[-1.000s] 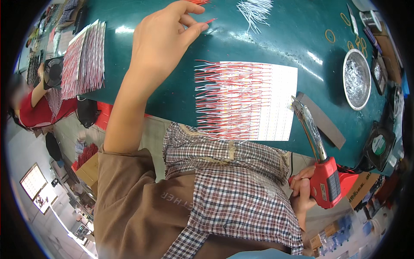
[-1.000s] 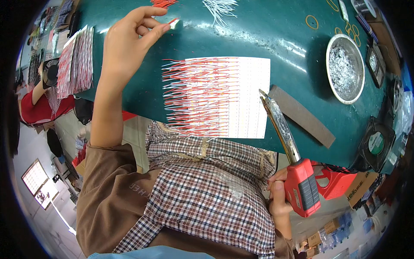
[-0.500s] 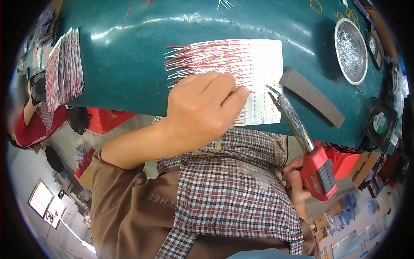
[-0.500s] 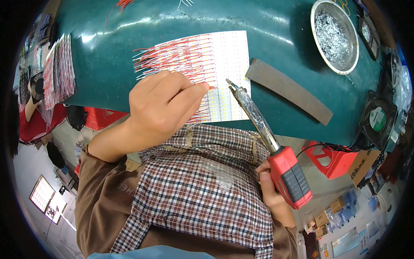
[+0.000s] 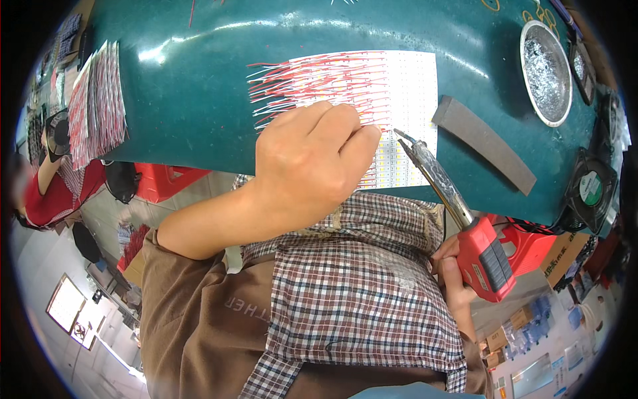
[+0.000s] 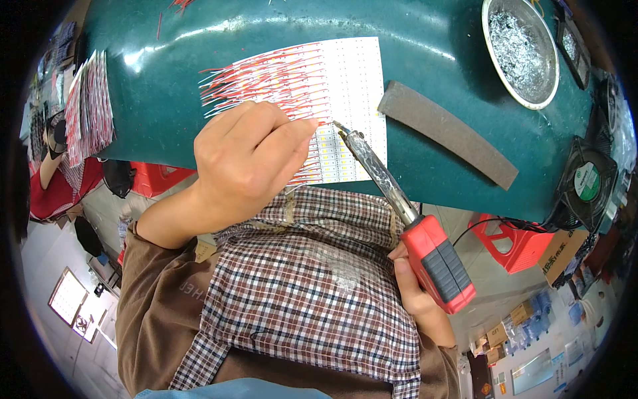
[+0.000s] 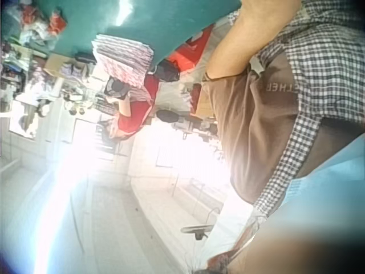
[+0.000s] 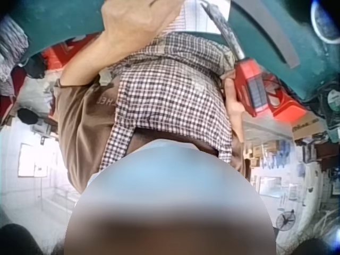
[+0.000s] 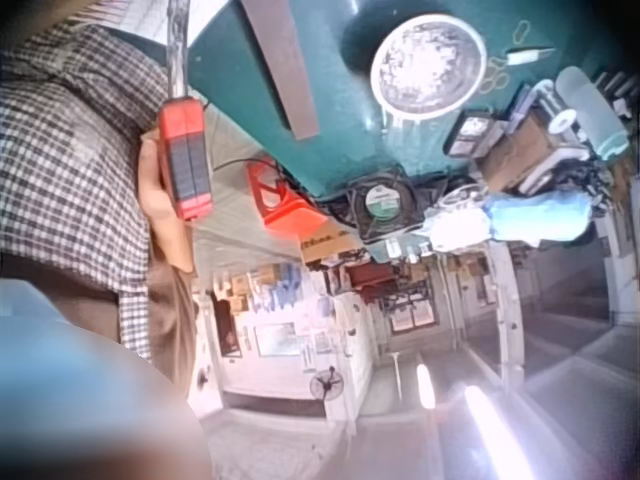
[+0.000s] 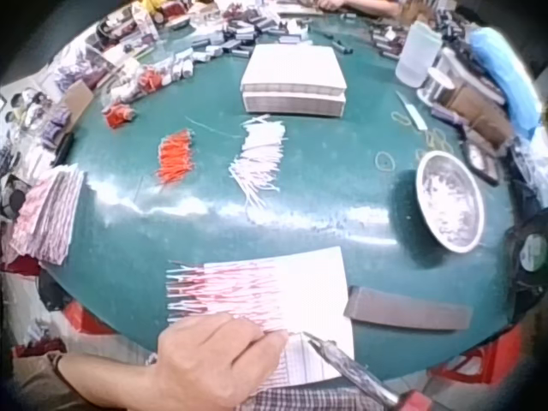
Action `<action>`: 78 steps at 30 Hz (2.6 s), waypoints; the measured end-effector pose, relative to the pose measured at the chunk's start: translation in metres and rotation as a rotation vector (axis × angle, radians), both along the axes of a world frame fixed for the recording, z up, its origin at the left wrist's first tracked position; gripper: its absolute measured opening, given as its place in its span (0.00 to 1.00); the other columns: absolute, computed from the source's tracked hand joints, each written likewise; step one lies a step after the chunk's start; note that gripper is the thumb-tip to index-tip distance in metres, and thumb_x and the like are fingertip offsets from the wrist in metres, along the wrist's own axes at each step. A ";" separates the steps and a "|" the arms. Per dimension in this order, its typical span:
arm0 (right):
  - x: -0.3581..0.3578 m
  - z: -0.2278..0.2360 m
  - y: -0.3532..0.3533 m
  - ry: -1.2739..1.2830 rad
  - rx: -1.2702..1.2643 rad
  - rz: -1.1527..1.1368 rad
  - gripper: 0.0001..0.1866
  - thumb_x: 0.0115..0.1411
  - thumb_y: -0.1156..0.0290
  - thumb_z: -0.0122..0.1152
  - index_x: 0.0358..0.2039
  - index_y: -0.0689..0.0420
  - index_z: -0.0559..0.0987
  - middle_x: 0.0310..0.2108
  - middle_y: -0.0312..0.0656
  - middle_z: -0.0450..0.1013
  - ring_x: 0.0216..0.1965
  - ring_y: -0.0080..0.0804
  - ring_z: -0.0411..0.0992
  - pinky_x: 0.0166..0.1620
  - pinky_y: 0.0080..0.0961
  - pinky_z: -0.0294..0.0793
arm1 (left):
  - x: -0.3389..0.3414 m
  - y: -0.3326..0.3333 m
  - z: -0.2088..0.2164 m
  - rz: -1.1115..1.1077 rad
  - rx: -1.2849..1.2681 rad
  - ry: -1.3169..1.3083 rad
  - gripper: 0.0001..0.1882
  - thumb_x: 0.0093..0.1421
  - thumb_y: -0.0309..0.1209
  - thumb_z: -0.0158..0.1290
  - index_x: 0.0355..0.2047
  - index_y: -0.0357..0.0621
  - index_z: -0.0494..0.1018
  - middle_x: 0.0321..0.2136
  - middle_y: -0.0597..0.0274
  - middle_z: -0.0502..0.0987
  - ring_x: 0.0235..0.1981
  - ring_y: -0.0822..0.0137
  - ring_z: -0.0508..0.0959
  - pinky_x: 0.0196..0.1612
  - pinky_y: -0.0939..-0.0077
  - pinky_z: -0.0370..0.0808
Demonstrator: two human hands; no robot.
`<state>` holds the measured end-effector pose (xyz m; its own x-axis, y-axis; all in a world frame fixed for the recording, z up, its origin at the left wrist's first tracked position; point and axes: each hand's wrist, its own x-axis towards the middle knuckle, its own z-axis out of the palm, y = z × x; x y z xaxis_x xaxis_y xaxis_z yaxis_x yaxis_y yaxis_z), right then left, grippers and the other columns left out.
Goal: The person solders red and white wires onto a circuit board strip using a soldering iron, attaching the wires to the electronic components.
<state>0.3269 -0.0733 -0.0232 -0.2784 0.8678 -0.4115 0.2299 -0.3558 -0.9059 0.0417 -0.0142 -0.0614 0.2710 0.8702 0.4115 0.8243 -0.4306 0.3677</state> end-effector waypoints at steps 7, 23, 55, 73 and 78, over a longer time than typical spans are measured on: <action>-0.009 -0.001 -0.001 -0.068 -0.025 -0.041 0.08 0.58 0.71 0.55 0.27 0.62 0.69 0.26 0.45 0.68 0.18 0.20 0.60 0.23 0.17 0.61 | 0.000 -0.001 0.000 0.001 -0.014 0.009 0.13 0.40 0.22 0.62 0.30 0.43 0.77 0.20 0.65 0.68 0.20 0.67 0.72 0.21 0.74 0.67; -0.015 0.002 0.002 -0.043 0.055 -0.150 0.13 0.57 0.67 0.59 0.28 0.63 0.68 0.24 0.46 0.68 0.12 0.18 0.56 0.18 0.16 0.59 | -0.002 -0.001 0.008 0.002 -0.029 0.051 0.14 0.40 0.21 0.61 0.31 0.42 0.78 0.20 0.65 0.68 0.20 0.66 0.71 0.20 0.75 0.67; 0.001 0.003 -0.008 -0.094 0.025 -0.072 0.19 0.58 0.65 0.59 0.43 0.65 0.69 0.26 0.44 0.71 0.13 0.17 0.58 0.20 0.15 0.59 | -0.001 0.002 0.001 -0.089 0.049 -0.009 0.14 0.39 0.23 0.59 0.31 0.41 0.79 0.20 0.65 0.71 0.20 0.69 0.72 0.19 0.78 0.67; 0.002 -0.001 -0.004 -0.078 0.089 0.048 0.12 0.57 0.68 0.57 0.35 0.64 0.71 0.26 0.46 0.71 0.24 0.28 0.65 0.27 0.23 0.65 | -0.001 -0.001 0.003 -0.081 0.046 -0.005 0.16 0.39 0.23 0.60 0.33 0.42 0.80 0.19 0.68 0.68 0.18 0.71 0.69 0.18 0.77 0.62; 0.002 -0.002 -0.002 -0.065 0.098 0.051 0.11 0.56 0.69 0.57 0.34 0.65 0.71 0.27 0.46 0.71 0.26 0.29 0.66 0.29 0.24 0.65 | -0.001 -0.002 0.005 -0.070 0.044 0.006 0.16 0.40 0.22 0.60 0.33 0.41 0.80 0.18 0.67 0.68 0.18 0.70 0.69 0.18 0.77 0.62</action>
<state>0.3284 -0.0751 -0.0248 -0.2989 0.8900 -0.3443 0.3050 -0.2527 -0.9182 0.0403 -0.0159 -0.0561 0.3335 0.8301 0.4469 0.7935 -0.5031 0.3424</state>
